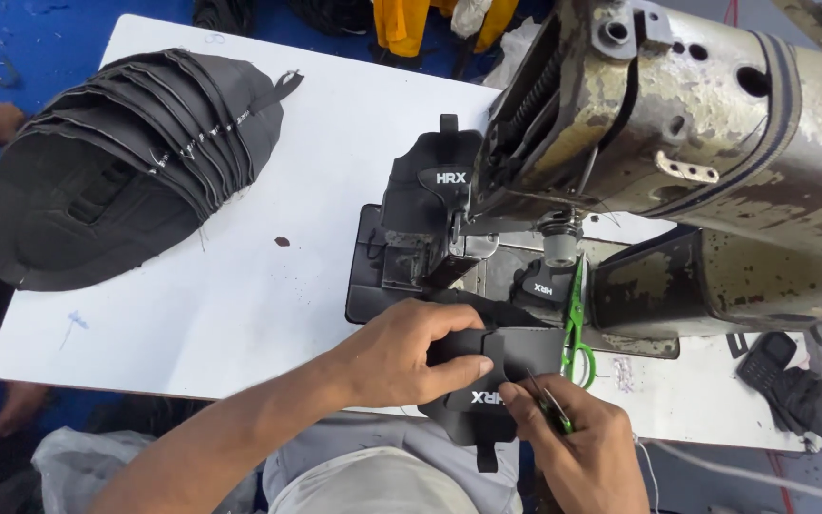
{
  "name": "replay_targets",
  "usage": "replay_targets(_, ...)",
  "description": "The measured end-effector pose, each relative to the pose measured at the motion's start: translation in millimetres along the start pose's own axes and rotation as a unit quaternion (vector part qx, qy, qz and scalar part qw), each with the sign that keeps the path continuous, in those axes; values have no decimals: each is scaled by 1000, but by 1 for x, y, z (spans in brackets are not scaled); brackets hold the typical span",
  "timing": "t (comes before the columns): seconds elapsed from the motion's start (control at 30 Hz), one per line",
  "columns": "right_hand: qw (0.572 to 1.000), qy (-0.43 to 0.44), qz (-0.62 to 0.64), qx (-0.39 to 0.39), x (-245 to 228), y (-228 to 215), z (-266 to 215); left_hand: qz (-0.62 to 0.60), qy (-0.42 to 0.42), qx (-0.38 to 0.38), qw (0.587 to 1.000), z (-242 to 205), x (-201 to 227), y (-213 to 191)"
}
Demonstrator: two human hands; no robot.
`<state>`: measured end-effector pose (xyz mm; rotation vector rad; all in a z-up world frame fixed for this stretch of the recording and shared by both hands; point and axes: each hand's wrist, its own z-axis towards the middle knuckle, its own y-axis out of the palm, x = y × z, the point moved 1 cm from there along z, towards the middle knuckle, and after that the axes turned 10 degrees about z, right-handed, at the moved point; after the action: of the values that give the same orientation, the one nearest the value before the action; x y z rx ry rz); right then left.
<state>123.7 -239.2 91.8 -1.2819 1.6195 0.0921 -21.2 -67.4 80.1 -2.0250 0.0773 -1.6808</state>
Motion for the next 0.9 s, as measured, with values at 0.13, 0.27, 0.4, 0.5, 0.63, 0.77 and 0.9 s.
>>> replay_targets(0.13,999,-33,-1,-6,8,1,2,1,31,23,999,1,-3,3)
replay_targets(0.27,1000,-21,3,2,-4,0,0,8,23,16,1000,3,-3,4)
replay_targets(0.4,1000,29,-8,2,-9,0,-1,5,20,9,1000,4,-3,6)
replay_targets(0.5,999,33,11,4,-7,0,0,2,25,15,1000,4,-3,6)
replay_targets(0.63,999,29,19,7,-10,1,-1,22,26,29,999,6,-6,6)
replay_targets(0.77,997,70,6,14,-9,-2,-3,62,14,46,997,7,-11,3)
replay_targets(0.9,995,-60,55,62,-3,-14,7,40,21,48,998,4,-13,-2)
